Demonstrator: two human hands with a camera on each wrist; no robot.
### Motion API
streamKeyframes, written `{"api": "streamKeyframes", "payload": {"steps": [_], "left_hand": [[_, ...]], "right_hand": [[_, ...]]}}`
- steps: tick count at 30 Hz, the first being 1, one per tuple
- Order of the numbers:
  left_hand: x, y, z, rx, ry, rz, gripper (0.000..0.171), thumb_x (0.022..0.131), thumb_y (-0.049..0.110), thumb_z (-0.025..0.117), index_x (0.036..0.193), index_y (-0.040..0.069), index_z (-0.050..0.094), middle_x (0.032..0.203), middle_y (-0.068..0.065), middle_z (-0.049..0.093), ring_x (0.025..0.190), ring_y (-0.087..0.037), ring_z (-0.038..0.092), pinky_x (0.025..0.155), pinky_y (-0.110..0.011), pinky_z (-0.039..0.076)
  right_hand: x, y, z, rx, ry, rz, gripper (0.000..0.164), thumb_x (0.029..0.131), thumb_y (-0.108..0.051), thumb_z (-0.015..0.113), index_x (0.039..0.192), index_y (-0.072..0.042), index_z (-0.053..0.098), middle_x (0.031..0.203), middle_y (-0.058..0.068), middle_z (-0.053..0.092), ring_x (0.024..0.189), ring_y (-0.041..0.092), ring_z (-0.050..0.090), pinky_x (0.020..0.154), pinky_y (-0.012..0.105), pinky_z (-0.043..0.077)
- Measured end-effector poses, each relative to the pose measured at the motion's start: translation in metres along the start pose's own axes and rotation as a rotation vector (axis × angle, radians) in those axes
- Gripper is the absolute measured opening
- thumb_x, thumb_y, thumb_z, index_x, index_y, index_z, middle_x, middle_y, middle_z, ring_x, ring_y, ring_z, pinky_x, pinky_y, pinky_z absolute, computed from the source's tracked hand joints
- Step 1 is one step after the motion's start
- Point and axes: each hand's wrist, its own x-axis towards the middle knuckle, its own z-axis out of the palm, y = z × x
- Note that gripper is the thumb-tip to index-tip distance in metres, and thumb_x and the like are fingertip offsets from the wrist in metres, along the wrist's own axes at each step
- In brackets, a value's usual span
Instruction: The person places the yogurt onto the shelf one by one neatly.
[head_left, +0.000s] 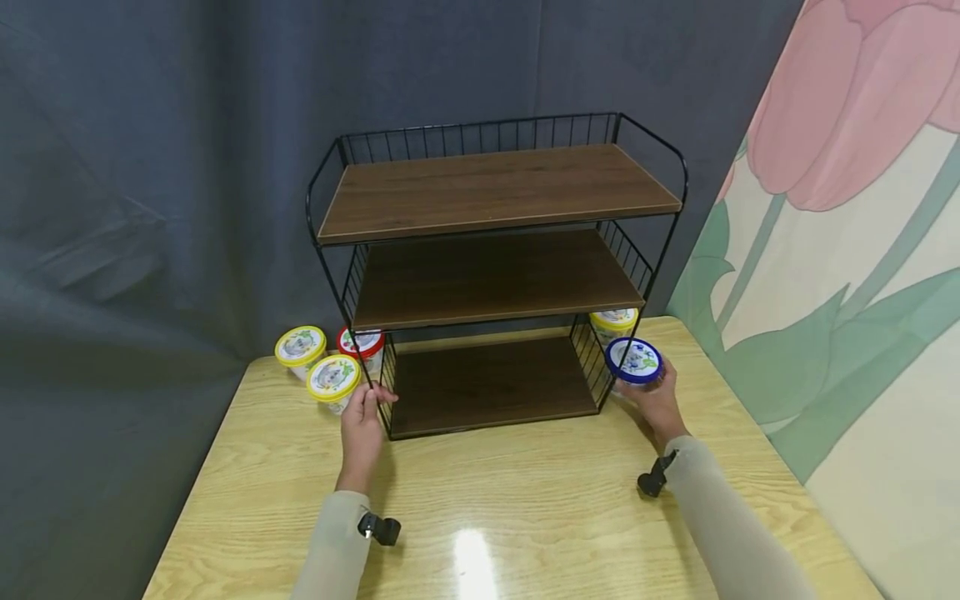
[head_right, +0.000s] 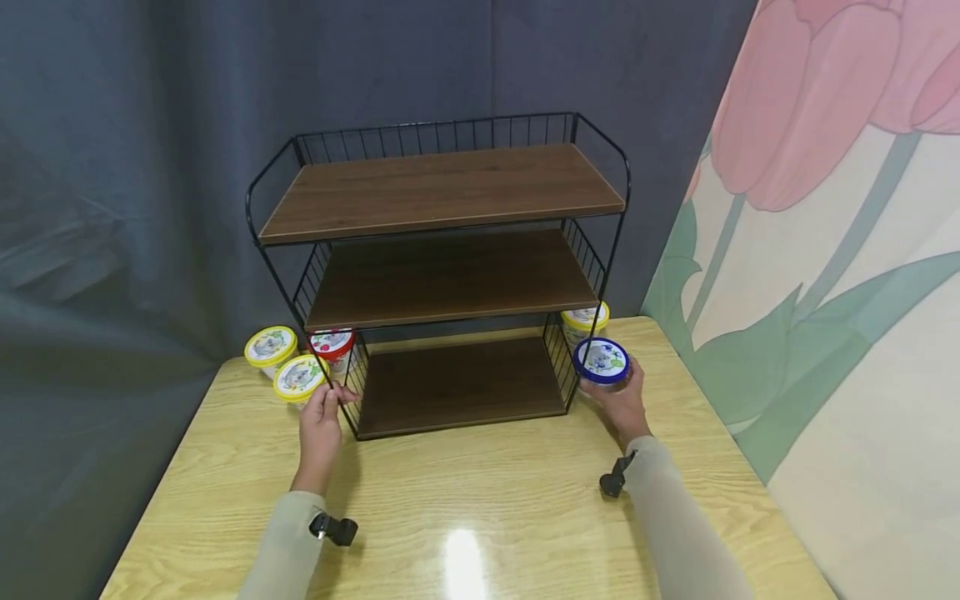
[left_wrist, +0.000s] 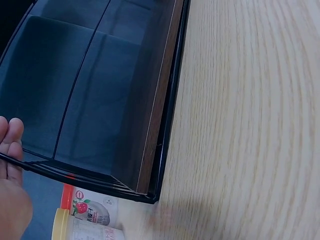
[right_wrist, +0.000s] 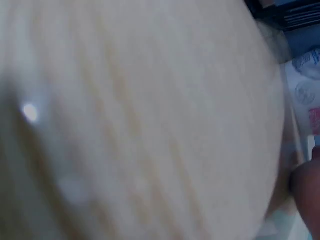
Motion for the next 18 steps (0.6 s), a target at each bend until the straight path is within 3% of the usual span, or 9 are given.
{"api": "streamKeyframes", "payload": {"steps": [2,8,13,18], "left_hand": [[0.001,0.0,-0.001,-0.004,0.001,0.001,0.023,0.104,-0.001,0.04,0.095,-0.018,0.054,0.082,-0.01,0.065,0.087,-0.027,0.068,0.087,-0.03,0.055],[0.001,-0.001,-0.005,-0.001,-0.021,-0.006,0.023,0.104,0.0,0.04,0.096,-0.015,0.055,0.083,-0.008,0.066,0.087,-0.023,0.068,0.088,-0.025,0.054],[0.0,0.0,-0.006,-0.029,-0.042,-0.021,0.023,0.104,0.0,0.04,0.095,-0.014,0.055,0.085,-0.009,0.063,0.085,-0.015,0.067,0.088,-0.025,0.053],[0.001,0.004,-0.004,-0.056,-0.055,-0.025,0.022,0.104,-0.001,0.04,0.095,-0.015,0.054,0.084,-0.014,0.062,0.083,-0.018,0.067,0.087,-0.024,0.052]], "right_hand": [[0.0,-0.001,0.0,0.047,0.009,-0.023,0.108,0.088,-0.009,0.074,0.156,-0.027,-0.008,0.166,0.013,0.003,0.154,0.032,0.011,0.127,0.045,0.013],[-0.001,-0.003,-0.002,-0.021,0.004,-0.006,0.107,0.089,-0.028,0.076,0.157,-0.031,-0.006,0.167,0.013,-0.001,0.155,0.035,0.005,0.127,0.051,0.007],[-0.004,-0.007,-0.006,-0.101,-0.014,-0.003,0.111,0.087,-0.031,0.078,0.158,-0.025,-0.007,0.167,0.013,-0.002,0.154,0.039,0.006,0.124,0.059,0.01],[-0.006,-0.014,-0.01,-0.234,-0.004,-0.094,0.111,0.087,-0.029,0.078,0.159,-0.02,-0.005,0.165,0.015,0.0,0.152,0.041,0.008,0.123,0.061,0.011]]}}
